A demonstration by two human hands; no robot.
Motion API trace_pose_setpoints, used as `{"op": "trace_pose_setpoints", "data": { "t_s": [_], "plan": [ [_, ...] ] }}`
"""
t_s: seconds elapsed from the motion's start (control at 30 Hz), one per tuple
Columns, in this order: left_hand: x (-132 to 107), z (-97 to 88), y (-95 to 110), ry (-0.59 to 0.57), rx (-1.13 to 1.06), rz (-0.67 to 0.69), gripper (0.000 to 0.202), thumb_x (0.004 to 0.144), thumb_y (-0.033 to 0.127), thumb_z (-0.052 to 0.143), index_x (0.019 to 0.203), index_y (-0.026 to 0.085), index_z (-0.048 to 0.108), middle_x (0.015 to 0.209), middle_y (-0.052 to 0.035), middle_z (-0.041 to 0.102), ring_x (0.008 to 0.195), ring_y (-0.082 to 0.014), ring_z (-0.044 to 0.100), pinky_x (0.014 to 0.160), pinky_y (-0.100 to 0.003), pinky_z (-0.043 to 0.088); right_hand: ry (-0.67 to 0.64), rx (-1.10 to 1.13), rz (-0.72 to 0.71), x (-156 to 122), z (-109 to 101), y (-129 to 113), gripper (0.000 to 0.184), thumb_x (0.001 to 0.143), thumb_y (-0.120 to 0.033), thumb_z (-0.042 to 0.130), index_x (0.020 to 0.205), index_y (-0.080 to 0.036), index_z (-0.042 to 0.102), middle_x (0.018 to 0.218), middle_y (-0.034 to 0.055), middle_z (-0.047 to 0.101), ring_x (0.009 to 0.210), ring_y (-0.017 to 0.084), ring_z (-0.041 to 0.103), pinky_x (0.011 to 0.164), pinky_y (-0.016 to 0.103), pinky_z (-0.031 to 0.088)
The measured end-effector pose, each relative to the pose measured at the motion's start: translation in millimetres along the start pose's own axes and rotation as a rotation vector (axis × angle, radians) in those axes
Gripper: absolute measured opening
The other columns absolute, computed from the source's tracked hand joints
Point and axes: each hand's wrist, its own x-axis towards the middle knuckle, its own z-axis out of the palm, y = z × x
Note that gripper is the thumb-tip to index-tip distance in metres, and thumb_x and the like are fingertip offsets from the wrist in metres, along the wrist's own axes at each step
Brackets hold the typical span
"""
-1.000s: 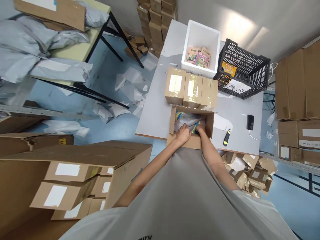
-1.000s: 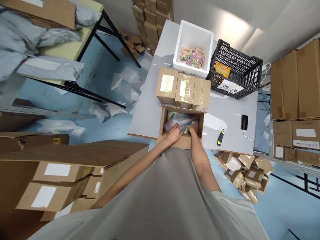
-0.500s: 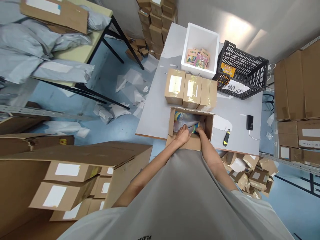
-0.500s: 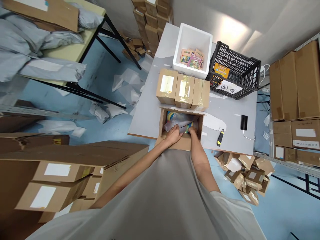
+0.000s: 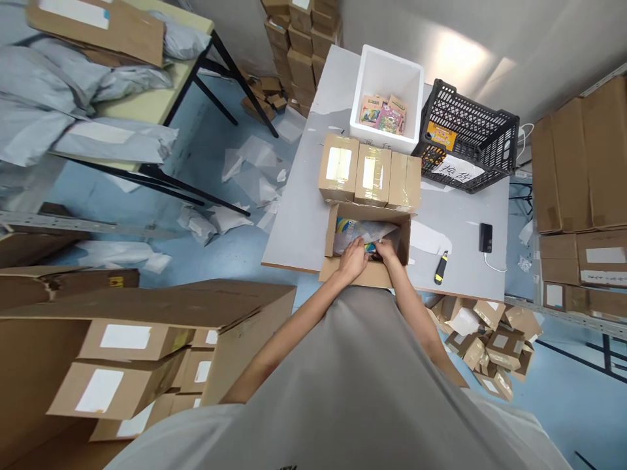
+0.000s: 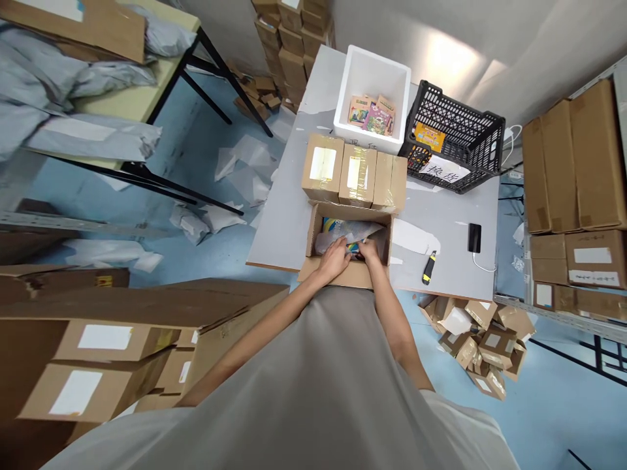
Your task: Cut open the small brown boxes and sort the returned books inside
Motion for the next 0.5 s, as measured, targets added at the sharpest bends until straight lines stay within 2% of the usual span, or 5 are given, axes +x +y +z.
{"op": "trace_pose_setpoints", "data": {
  "t_s": [0.07, 0.2, 0.33, 0.5],
  "plan": [
    [1.8, -5.5, -0.1, 0.080, -0.033, 0.027, 0.068, 0.098, 0.005, 0.056, 0.165, 0.004, 0.055, 0.174, -0.0258, 0.055, 0.161, -0.0363, 0.056, 0.138, -0.048, 0.042, 0.014, -0.024, -0.062, -11.4, -4.4, -14.4, 0.026, 0.107, -0.022, 0.066, 0.093, -0.011, 0.086, 0.087, 0.0108, 0.085, 0.086, 0.023, 0.080, 0.075, 0.026, 0.054],
    [1.8, -17.8, 4.6, 0.163, -0.029, 0.009, 0.078, 0.086, -0.006, 0.053, 0.163, 0.007, 0.058, 0.168, -0.0235, 0.062, 0.155, -0.0367, 0.060, 0.134, -0.051, 0.046, 0.076, -0.107, -0.207, -47.4, -26.2, -36.8, 0.030, 0.110, -0.034, 0.064, 0.099, -0.016, 0.086, 0.105, 0.0165, 0.087, 0.100, 0.027, 0.081, 0.078, 0.027, 0.048],
    [-3.4, -29.7, 15.8, 0.196, -0.018, -0.025, 0.072, 0.089, 0.000, 0.059, 0.160, 0.004, 0.059, 0.159, -0.0257, 0.067, 0.146, -0.0399, 0.065, 0.128, -0.051, 0.050, 0.184, -0.270, -0.343, -94.2, -67.2, -43.9, 0.043, 0.114, -0.045, 0.053, 0.102, -0.018, 0.084, 0.096, 0.0166, 0.085, 0.088, 0.028, 0.078, 0.072, 0.031, 0.042],
    [-8.4, -40.7, 33.4, 0.220, -0.019, 0.058, 0.081, 0.092, 0.009, 0.066, 0.170, 0.005, 0.047, 0.157, -0.0239, 0.067, 0.144, -0.0392, 0.064, 0.125, -0.048, 0.052, 0.283, -0.188, -0.391, -145.7, -128.2, -34.5, 0.051, 0.111, -0.054, 0.047, 0.082, -0.021, 0.073, 0.073, 0.0084, 0.073, 0.065, 0.021, 0.061, 0.065, 0.032, 0.035]
  ]
}}
